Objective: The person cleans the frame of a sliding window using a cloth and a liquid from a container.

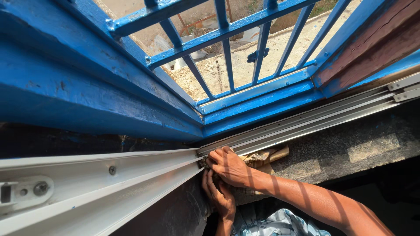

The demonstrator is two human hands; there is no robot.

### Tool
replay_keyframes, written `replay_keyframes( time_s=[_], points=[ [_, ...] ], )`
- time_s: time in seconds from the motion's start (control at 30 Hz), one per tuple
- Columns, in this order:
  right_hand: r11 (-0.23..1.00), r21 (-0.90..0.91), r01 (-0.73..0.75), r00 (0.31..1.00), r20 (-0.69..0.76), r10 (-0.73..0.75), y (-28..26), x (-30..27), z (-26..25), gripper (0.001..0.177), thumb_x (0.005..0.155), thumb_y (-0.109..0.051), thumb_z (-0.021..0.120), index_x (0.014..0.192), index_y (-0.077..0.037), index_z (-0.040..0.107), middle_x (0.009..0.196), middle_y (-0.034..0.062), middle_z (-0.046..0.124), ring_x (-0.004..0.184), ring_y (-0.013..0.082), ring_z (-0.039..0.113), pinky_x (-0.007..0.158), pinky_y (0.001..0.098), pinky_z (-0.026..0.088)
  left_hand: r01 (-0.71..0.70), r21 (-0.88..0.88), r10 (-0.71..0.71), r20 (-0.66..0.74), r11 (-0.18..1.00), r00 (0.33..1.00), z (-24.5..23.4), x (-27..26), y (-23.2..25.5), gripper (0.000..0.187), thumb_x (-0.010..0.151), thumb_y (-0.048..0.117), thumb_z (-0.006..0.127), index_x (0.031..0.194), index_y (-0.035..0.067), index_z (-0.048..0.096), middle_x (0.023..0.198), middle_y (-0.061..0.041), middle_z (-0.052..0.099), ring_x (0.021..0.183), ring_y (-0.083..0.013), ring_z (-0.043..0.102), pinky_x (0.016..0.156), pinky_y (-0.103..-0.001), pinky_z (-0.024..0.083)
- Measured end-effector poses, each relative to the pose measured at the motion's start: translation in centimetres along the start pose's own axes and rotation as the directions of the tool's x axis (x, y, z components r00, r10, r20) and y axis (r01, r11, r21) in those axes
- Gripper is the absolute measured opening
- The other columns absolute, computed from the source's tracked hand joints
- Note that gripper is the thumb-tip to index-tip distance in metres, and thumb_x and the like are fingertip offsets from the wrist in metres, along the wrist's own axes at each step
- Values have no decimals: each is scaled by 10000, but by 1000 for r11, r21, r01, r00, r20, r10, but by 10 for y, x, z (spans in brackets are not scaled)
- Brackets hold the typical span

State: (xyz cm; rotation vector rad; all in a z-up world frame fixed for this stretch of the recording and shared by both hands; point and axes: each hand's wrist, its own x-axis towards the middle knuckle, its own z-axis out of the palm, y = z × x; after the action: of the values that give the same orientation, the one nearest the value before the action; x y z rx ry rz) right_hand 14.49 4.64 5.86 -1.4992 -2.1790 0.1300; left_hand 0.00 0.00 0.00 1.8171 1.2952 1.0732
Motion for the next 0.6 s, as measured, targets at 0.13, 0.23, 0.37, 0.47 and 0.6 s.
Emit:
replay_keyframes(
  time_s=[0.13, 0.23, 0.37, 0.47, 0.6],
  points=[
    [998, -25, -49, 999, 2, 49, 10, -9, -13, 330, 844, -206, 655, 1120, -25, 634, 1066, 123, 575, 1018, 285, 560, 868, 432, 443, -28, -3, 28, 49, 1000, 998, 5, 1, 17, 488, 990, 30, 498, 1470, -55, 474, 1481, -235, 493, 1340, -383, 559, 1112, -435, 466],
    [993, -65, -100, 991, 85, 105, 22, -30, -31, 398, 782, -192, 653, 1135, -9, 640, 1054, 137, 580, 978, 288, 561, 823, 425, 449, -140, 7, 137, 165, 990, 977, 19, -1, 25, 526, 995, 9, 459, 1517, -58, 456, 1515, -281, 441, 1388, -416, 521, 1129, -426, 483],
    [998, -19, -64, 998, 6, 64, 17, -30, -18, 443, 802, -209, 642, 1174, 31, 650, 1048, 129, 582, 947, 275, 561, 841, 402, 467, -168, 35, 160, 158, 985, 974, 14, 1, 18, 491, 1023, 33, 494, 1506, -49, 463, 1526, -302, 430, 1403, -413, 517, 1130, -417, 492],
    [999, -3, 33, 999, -27, -33, 8, -11, 5, 331, 881, -180, 613, 1120, 47, 648, 1091, 142, 584, 973, 264, 563, 859, 375, 482, -93, 32, 89, 103, 995, 991, -1, 6, 16, 520, 1002, 54, 524, 1492, -91, 430, 1519, -302, 415, 1388, -424, 498, 1121, -449, 450],
    [993, 119, -21, 996, 92, 10, -1, 5, 11, 277, 881, -216, 617, 1015, 23, 657, 1006, 126, 581, 980, 279, 576, 842, 411, 476, -26, 21, 25, 61, 999, 998, -8, 13, 22, 552, 987, 79, 555, 1487, -109, 418, 1501, -285, 391, 1362, -419, 493, 1111, -461, 421]
  ],
)
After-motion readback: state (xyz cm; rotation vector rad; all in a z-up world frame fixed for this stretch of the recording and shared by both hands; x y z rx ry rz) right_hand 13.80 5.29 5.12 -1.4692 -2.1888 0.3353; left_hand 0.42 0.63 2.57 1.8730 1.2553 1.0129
